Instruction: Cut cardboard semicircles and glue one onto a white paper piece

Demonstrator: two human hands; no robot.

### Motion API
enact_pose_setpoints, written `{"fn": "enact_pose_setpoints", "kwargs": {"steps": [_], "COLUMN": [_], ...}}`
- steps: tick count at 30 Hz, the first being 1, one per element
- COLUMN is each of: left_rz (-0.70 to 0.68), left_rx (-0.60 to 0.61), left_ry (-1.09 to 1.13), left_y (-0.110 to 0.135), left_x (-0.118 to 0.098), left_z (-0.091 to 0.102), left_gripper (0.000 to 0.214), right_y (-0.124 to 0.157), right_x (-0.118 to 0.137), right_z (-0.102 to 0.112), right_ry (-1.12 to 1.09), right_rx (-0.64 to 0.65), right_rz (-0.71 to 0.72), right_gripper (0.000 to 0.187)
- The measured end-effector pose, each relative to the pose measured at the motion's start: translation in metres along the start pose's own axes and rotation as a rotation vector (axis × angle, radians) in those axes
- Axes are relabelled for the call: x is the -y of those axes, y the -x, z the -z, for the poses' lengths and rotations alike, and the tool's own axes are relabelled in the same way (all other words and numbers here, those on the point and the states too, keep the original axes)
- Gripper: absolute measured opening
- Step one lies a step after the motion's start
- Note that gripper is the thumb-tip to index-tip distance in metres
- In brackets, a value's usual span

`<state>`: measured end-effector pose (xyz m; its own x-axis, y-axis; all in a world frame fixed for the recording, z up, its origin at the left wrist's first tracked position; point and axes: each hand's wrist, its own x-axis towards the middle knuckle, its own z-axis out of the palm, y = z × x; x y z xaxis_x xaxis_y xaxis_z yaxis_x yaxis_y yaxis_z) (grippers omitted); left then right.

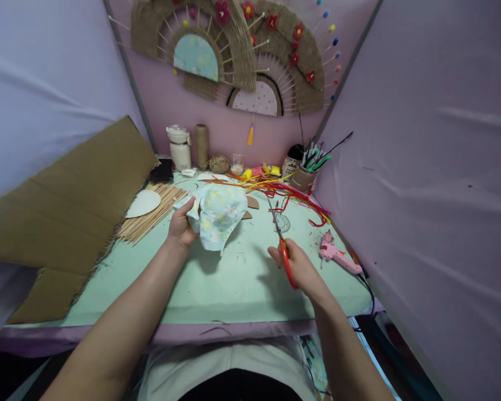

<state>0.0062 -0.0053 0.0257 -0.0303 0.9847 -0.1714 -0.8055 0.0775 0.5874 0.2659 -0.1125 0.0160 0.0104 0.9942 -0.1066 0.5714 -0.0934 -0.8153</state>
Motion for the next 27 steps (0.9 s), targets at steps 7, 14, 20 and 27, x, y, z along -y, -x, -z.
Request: {"fn": "enact_pose_setpoints", "kwargs": {"steps": [7,14,20,27], "left_rz": [-0.033,0.041,0.088,0.158], "left_rx": [0.015,0.024,0.034,0.151], "left_ry": [0.026,0.019,-0.008,-0.121], "left_y": [-0.004,0.002,0.009,0.018], "left_x": [-0.006,-0.005,-0.001,0.013], "left_z": [0.005,0.003,-0.001,-0.003], "left_gripper": [0.025,0.023,0.018,0.024], "right_y": [0.004,0.007,0.010,0.000], "right_x": [-0.013,-0.030,-0.027,0.040], "right_z": [0.022,0.016,0.019,-0.006], "right_ry": [0.634,0.696,0.740,-0.022], "right_rx": [-0.015,0.006,-0.025,0.017], "right_rz": [0.024,0.034,0.120,0.426], "right_gripper": [0.020,0.016,0.014,0.025]}}
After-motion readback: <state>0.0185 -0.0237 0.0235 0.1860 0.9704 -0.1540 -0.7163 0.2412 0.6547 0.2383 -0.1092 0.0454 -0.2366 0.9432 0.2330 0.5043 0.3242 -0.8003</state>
